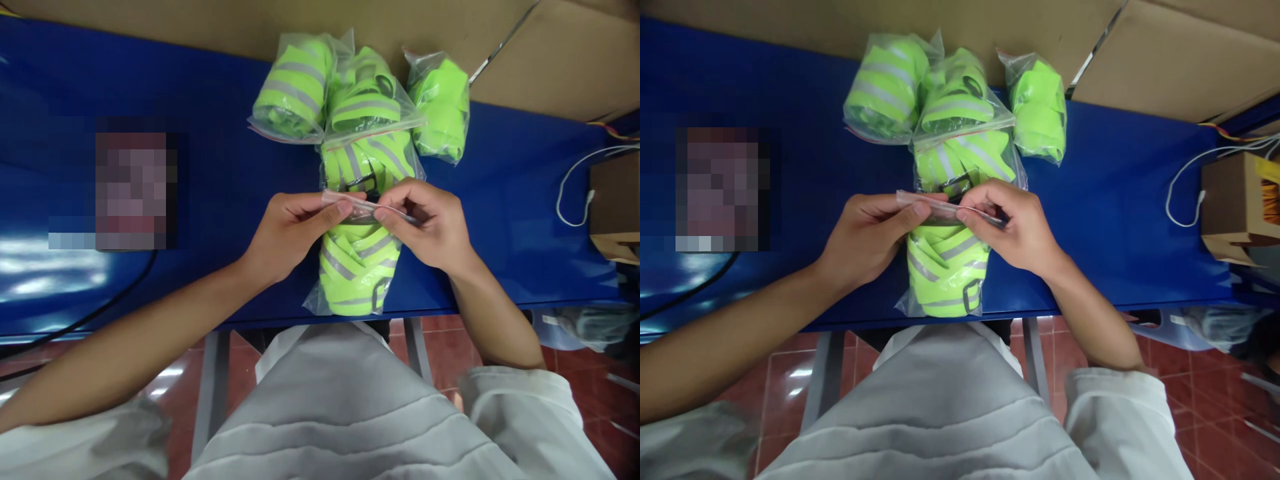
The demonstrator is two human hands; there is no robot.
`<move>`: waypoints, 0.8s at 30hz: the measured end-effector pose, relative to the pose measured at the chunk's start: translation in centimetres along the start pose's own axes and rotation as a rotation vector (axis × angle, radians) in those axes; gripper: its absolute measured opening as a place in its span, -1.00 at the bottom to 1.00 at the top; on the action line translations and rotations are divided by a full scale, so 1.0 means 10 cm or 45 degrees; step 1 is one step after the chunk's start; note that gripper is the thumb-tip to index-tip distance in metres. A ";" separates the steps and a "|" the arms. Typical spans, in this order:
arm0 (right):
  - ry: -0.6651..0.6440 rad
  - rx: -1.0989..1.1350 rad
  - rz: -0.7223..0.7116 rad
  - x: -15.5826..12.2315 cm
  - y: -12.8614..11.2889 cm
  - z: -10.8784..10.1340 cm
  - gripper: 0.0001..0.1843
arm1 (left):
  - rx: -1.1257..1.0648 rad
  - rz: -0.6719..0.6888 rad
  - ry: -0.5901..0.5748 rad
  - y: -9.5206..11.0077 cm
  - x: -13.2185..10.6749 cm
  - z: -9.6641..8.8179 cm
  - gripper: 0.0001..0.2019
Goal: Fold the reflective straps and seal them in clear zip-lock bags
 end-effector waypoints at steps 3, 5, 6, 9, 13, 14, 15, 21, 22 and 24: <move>-0.016 0.001 0.007 0.00 0.00 0.01 -0.86 | -0.019 0.016 -0.022 0.01 0.00 0.02 -0.83; -0.026 0.015 0.023 -0.01 0.00 0.02 -0.85 | -0.014 0.022 -0.031 0.03 -0.01 0.04 -0.82; -0.030 0.019 0.029 0.00 0.00 0.03 -0.84 | -0.001 0.024 -0.035 0.04 -0.01 0.05 -0.82; -0.029 0.011 0.020 0.00 -0.02 0.04 -0.85 | 0.068 0.016 -0.034 0.06 -0.02 0.07 -0.78; -0.048 -0.046 -0.010 0.00 -0.04 0.04 -0.88 | 0.080 -0.001 -0.056 0.02 -0.02 0.08 -0.72; -0.051 -0.054 -0.004 0.00 -0.04 0.04 -0.88 | 0.063 0.000 -0.073 0.01 -0.02 0.09 -0.70; -0.054 -0.059 0.006 0.00 -0.03 0.03 -0.88 | 0.047 0.000 -0.092 0.00 -0.01 0.09 -0.67; -0.039 -0.118 -0.068 0.01 -0.09 0.00 -0.90 | 0.170 -0.022 -0.148 0.03 -0.01 0.12 -0.55; -0.035 -0.132 -0.083 0.01 -0.10 0.00 -0.89 | 0.200 -0.019 -0.147 0.05 -0.02 0.13 -0.54; -0.051 -0.147 -0.082 0.02 -0.11 0.00 -0.88 | 0.229 -0.011 -0.150 0.08 -0.02 0.14 -0.53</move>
Point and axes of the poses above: each hand's wrist, its own x-axis towards the middle knuckle, its own z-axis out of the palm, y = z × x, the point moved 7 cm from there along x, towards the middle knuckle, and after that the axes turned 6 degrees about -x, right-handed, at the moved point
